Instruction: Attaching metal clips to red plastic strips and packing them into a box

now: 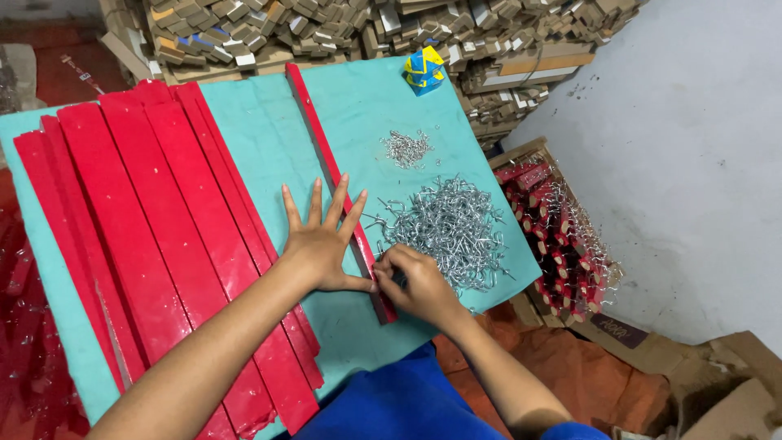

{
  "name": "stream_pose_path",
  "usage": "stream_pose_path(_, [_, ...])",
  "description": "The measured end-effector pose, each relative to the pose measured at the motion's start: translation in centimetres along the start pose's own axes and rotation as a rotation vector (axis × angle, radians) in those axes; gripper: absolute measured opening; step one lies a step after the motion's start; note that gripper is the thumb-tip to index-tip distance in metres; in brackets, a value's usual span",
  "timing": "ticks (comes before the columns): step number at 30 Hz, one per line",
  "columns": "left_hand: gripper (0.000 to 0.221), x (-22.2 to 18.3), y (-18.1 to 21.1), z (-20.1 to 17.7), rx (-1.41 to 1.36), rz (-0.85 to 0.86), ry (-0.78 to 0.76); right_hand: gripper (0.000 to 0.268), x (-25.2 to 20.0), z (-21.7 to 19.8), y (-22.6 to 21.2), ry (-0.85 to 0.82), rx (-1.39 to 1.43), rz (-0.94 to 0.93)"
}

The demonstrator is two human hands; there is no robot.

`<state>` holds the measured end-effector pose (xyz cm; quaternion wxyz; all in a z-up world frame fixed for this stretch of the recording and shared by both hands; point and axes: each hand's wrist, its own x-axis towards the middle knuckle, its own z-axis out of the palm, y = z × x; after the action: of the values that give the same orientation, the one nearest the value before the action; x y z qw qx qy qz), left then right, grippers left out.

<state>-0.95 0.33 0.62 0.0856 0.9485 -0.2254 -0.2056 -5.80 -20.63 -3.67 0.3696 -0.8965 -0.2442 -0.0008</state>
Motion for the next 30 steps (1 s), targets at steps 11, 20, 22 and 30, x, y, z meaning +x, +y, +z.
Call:
stream_pose_path(11, [0.141,-0.1,0.0,0.2,0.01,-0.002,0.001,0.013,-0.8,1.9,-0.7,0.151,0.02,0.106])
stream_pose_path(20, [0.145,-0.4,0.4,-0.7,-0.004,-0.003,-0.039,0.011,2.0,-3.8,-3.2,-0.192,0.119,0.007])
stream_pose_path(22, [0.146,-0.4,0.3,-0.9,-0.002,-0.005,-0.036,0.006,2.2,-3.4,-2.4,-0.203,0.102,-0.008])
stream_pose_path(30, [0.14,-0.1,0.3,-0.7,0.049,-0.016,-0.064,0.018,-0.2,2.1,1.7,0.096,0.002,-0.063])
